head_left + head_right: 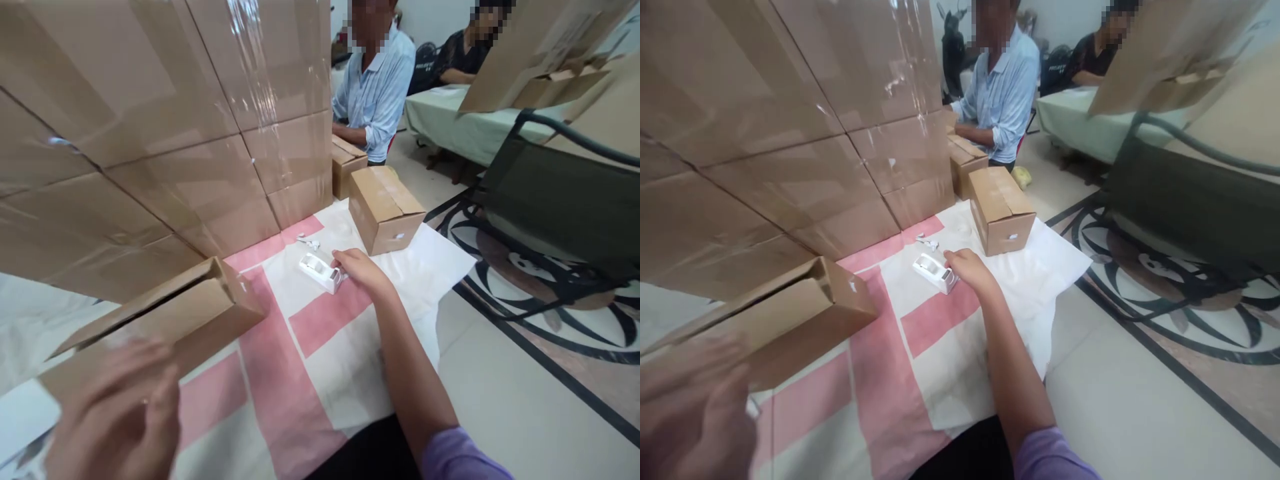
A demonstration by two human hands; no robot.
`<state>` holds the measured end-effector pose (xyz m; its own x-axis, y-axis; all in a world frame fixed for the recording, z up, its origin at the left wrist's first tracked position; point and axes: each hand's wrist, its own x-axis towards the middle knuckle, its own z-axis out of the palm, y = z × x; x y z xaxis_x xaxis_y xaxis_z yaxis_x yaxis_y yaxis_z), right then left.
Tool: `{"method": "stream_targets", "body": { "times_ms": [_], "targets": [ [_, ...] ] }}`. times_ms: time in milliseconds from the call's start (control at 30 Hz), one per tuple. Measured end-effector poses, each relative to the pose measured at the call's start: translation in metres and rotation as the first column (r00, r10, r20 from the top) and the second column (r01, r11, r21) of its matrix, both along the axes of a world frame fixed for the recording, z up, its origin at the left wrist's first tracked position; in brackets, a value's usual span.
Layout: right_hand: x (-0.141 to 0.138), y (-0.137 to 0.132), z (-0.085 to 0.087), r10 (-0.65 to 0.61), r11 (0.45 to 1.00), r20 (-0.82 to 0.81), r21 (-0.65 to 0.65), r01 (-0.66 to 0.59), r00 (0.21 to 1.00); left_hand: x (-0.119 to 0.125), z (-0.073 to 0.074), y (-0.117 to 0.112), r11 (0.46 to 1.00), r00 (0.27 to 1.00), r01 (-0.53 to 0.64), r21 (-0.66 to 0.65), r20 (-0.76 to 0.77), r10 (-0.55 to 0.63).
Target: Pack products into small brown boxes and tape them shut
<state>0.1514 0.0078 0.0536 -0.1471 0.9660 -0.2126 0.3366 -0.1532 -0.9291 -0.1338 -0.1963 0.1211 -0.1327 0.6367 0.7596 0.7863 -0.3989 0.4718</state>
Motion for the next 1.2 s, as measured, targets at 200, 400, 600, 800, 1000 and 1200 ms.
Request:
{"method": "stream_targets", "body": {
  "times_ms": [200,400,600,800,1000,1200],
  "targets": [
    [0.001,0.0,-0.003,0.091,0.996,-0.069,-0.009,-0.092,0.993,0.106,-0.065,0.103,0.927,0.904,0.207,-0.313,-0.301,-0.303],
    [-0.003,-0.008,0.002,0.061,0.995,-0.021,0.075,-0.059,0.998,0.112,-0.113,0.147,0.872,0.928,0.048,-0.486,-0.302,-0.219],
    [-0.01,-0.007,-0.006,0.002,0.994,-0.04,0.105,0.002,0.999,0.11,-0.113,0.141,0.876,0.952,0.089,-0.475,-0.219,-0.215],
    [-0.015,-0.016,-0.005,-0.017,0.991,-0.03,0.129,0.021,0.999,0.11,-0.111,0.141,0.893,0.962,0.079,-0.444,-0.2,-0.185],
    [-0.024,-0.024,-0.004,-0.007,0.983,-0.077,0.181,0.021,0.997,0.109,-0.111,0.143,0.912,0.967,0.058,-0.406,-0.203,-0.152],
    [-0.028,-0.029,0.001,0.017,0.969,-0.032,0.246,-0.008,0.999,0.104,-0.117,0.147,0.961,0.949,0.029,-0.276,-0.295,-0.113]
  ]
}}
